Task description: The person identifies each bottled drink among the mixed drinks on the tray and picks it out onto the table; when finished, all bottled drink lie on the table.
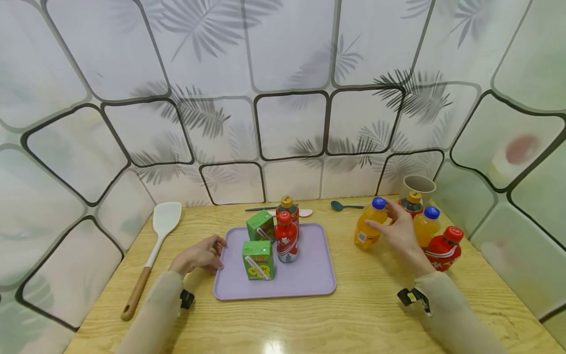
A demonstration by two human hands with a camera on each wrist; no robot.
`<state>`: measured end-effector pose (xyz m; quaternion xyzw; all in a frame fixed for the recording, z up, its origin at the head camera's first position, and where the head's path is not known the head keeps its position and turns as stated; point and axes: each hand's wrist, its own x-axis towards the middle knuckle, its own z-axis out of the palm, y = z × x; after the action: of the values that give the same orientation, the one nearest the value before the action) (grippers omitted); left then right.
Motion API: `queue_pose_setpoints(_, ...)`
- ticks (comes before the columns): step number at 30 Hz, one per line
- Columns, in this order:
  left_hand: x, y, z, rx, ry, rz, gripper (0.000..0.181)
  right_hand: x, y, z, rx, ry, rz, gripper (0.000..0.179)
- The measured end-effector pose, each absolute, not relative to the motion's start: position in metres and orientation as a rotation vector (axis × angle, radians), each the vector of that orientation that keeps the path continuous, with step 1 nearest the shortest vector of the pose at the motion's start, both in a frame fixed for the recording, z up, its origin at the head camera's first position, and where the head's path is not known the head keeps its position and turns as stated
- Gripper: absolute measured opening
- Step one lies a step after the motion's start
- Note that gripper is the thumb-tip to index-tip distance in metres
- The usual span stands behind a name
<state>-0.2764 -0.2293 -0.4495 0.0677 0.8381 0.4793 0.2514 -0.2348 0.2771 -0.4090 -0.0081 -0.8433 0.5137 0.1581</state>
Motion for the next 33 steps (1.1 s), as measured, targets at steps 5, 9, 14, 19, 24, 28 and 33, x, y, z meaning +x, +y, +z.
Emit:
queue_pose_setpoints(5,-0.276,-0.229,-0.45,0.179,2.284,1.29,0.058,-0.239,0.281,-0.411,-0.029,-2.417,1.42,0.068)
queue_pose_setpoints(9,-0.276,-0.228,-0.449,0.18,2.285,1.285,0.058,-0.241,0.284,-0.413,-0.032,-2.426,1.382,0.066)
queue_pose_setpoints(14,-0.277,-0.228,-0.449,0.178,2.286,1.289,0.058,-0.244,0.287,-0.413,-0.005,-2.417,1.387,0.064)
queue_pose_setpoints(19,-0.277,-0.227,-0.449,0.179,2.285,1.293,0.058,-0.248,0.289,-0.412,-0.002,-2.396,1.405,0.066)
queue_pose_setpoints(24,-0.277,-0.228,-0.449,0.18,2.279,1.297,0.058,-0.25,0.29,-0.412,-0.032,-2.394,1.381,0.066)
queue_pose_setpoints(28,-0.277,-0.228,-0.449,0.183,2.274,1.306,0.059,-0.252,0.289,-0.41,-0.061,-2.398,1.348,0.067)
queue_pose_setpoints(33,-0.277,-0.228,-0.45,0.177,2.274,1.306,0.058,-0.254,0.288,-0.41,-0.076,-2.38,1.294,0.068)
